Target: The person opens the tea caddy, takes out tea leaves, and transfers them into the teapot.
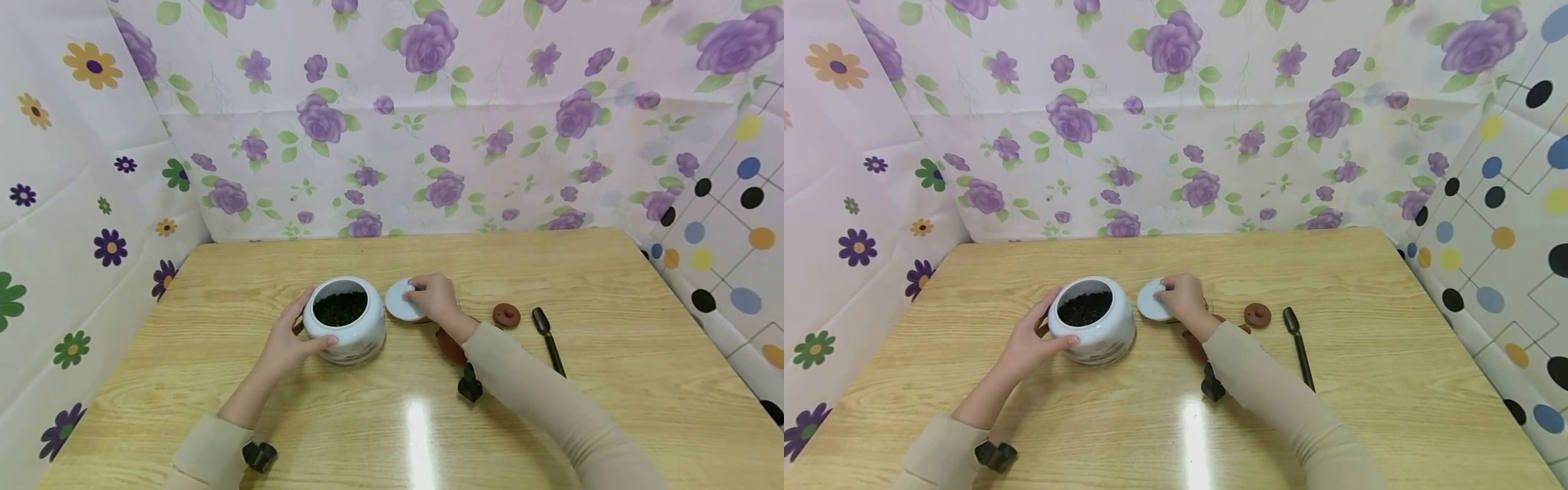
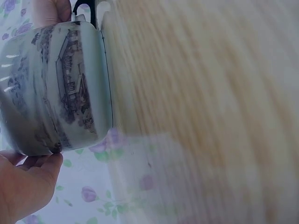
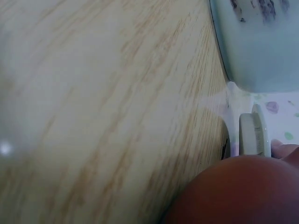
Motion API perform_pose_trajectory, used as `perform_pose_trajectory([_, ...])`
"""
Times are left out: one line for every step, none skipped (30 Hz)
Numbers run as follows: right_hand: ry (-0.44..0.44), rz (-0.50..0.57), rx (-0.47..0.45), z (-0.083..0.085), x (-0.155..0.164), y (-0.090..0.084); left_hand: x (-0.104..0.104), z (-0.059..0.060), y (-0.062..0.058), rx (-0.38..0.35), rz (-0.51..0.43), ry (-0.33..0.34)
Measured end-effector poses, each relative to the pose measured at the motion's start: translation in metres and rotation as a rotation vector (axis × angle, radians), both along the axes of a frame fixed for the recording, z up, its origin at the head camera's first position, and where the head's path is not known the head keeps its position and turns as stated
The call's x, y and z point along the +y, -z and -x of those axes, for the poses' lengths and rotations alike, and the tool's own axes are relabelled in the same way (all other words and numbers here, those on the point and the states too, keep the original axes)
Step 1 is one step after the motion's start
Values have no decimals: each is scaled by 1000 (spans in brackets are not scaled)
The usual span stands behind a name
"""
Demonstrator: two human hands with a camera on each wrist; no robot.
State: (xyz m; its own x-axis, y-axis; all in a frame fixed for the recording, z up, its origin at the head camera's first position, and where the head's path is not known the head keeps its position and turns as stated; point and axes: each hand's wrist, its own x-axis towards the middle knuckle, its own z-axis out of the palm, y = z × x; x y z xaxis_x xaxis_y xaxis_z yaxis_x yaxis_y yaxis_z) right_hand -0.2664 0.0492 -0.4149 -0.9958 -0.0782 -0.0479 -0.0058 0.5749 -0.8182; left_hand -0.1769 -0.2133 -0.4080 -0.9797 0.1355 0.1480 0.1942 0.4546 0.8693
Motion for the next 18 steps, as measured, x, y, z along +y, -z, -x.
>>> perform_pose_trajectory([1, -5, -5, 0, 0, 1, 0, 0, 0, 1, 2, 0])
perform_pose_trajectory([0, -11, -11, 1, 0, 1, -1, 1, 1, 4, 5, 2])
perform_pose_trajectory([2, -16, -18, 1, -1, 1, -1, 1, 1, 7, 4, 2])
perform_pose_trajectory([2, -23, -25, 1, -1, 1, -1, 1, 1, 10, 3, 4])
perform_pose_trajectory([4, -29, -34, 1, -1, 2, -1, 1, 1, 12, 4, 4])
perform_pose_trajectory([6, -35, -44, 1, -1, 2, 0, 1, 1, 13, 0, 4])
perform_pose_trajectory([6, -43, -53, 1, -2, 1, 0, 0, 1, 14, -2, 5])
perform_pose_trajectory([5, -48, -63, 2, -2, 1, 0, 0, 0, 13, -3, 6])
perform_pose_trajectory([4, -58, -70, 2, -2, 0, 0, 0, 0, 10, -7, 5])
perform_pose_trajectory([0, -69, -76, 2, -3, 0, 0, 0, 0, 8, -7, 5])
perform_pose_trajectory([-5, -84, -75, 3, -3, -1, 0, 0, 0, 6, -7, 5])
perform_pose_trajectory([-9, -96, -77, 3, -3, -2, 0, 0, 0, 4, -9, 6])
perform_pose_trajectory([-16, -111, -79, 4, -4, -2, -1, 0, 1, 3, -10, 7])
perform_pose_trajectory([-22, -125, -78, 4, -4, -3, -1, 0, 1, 3, -10, 7])
perform_pose_trajectory([-29, -141, -77, 5, -4, -4, -1, 0, 1, 3, -11, 7])
perform_pose_trajectory([-36, -153, -77, 5, -4, -4, -1, 0, 1, 3, -11, 6])
perform_pose_trajectory([-44, -163, -78, 6, -4, -5, -1, 0, 1, 3, -12, 6])
perform_pose_trajectory([-50, -168, -83, 6, -4, -5, -1, 1, 2, 3, -11, 6])
